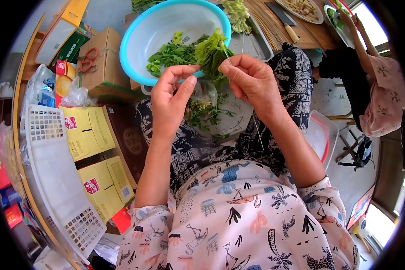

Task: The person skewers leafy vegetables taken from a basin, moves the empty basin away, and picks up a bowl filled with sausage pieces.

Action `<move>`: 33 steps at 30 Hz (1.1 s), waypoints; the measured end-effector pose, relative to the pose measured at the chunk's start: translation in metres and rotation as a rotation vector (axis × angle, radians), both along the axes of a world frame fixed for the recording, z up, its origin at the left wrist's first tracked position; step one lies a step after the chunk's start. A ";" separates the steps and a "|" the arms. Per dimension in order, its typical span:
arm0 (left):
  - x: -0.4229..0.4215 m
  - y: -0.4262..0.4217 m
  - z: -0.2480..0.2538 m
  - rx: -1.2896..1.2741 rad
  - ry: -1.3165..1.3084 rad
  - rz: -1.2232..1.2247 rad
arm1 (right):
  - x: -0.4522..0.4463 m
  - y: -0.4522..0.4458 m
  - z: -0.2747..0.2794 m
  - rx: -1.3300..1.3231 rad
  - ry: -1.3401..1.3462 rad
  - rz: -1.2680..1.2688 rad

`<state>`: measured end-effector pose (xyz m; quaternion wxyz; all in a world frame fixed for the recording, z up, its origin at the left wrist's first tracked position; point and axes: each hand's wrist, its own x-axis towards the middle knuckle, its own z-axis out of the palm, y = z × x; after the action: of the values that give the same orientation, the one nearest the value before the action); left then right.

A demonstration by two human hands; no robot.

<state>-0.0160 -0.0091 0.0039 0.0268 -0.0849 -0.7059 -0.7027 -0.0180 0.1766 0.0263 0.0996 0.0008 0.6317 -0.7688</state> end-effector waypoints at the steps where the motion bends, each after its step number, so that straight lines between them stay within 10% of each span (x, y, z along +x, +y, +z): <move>1: 0.002 0.005 0.001 0.001 0.000 0.004 | 0.001 -0.002 0.000 -0.008 0.023 0.008; 17: 0.002 0.002 -0.008 0.715 -0.403 -0.084 | 0.023 0.011 0.010 0.117 0.022 0.064; 33: -0.009 -0.010 -0.010 0.840 -0.455 -0.049 | 0.053 0.015 0.011 0.301 0.059 0.267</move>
<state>-0.0250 -0.0196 -0.0061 -0.1130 0.0729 -0.3464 -0.9284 0.0348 0.1918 0.0371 0.1807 -0.0906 0.7365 -0.6455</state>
